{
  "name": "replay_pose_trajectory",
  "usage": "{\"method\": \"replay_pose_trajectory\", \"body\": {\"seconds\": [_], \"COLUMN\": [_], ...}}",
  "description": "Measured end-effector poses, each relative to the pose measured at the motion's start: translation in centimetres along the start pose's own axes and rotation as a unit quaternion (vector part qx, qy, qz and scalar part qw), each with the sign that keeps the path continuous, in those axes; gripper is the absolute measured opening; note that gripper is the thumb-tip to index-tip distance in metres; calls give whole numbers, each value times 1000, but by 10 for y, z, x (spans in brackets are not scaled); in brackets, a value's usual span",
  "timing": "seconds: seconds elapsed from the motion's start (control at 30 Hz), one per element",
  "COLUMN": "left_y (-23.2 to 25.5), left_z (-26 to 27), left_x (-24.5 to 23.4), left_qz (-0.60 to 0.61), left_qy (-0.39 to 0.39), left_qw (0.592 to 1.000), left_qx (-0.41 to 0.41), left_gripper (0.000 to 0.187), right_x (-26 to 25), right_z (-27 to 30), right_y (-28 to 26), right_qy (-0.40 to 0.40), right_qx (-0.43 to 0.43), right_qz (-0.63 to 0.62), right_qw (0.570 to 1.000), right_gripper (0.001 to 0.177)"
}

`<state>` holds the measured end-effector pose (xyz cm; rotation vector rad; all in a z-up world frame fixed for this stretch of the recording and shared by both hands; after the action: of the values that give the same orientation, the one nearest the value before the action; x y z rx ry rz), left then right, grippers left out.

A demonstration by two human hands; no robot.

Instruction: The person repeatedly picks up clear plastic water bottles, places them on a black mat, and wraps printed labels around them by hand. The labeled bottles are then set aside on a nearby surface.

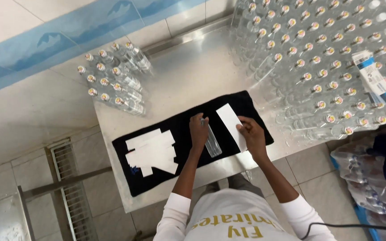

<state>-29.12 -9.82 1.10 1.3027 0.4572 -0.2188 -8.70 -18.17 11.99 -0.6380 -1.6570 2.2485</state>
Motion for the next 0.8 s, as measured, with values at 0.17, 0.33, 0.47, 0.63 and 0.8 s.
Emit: {"method": "replay_pose_trajectory", "body": {"seconds": [0.17,0.33,0.47,0.63,0.8], "left_y": [71,59,50,61,48], "left_z": [72,80,90,114,119], "left_x": [-47,-57,-62,-65,-73], "left_qz": [292,377,389,411,412], "left_qy": [-65,49,34,-13,-4], "left_qw": [952,923,918,911,911], "left_qx": [-66,-63,-73,-39,-26], "left_gripper": [72,29,27,27,26], "right_x": [19,30,41,48,50], "right_z": [31,50,55,63,80], "right_y": [3,-10,-22,-25,-26], "right_qy": [-18,-38,-18,-17,-55], "right_qx": [-39,-128,-368,-454,-336], "right_qz": [16,86,188,182,147], "right_qw": [999,987,911,872,929], "right_gripper": [38,36,33,42,32]}}
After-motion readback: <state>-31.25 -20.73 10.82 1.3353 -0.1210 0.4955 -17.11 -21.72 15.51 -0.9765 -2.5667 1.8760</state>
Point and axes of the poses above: each hand's wrist, its own z-axis away from the middle knuckle, its own x-axis out of the palm, y = z × x, the point moved 1 cm from there along -z, towards the middle knuckle, and after that the axes turned 12 degrees about y, right-handed, at the moved point
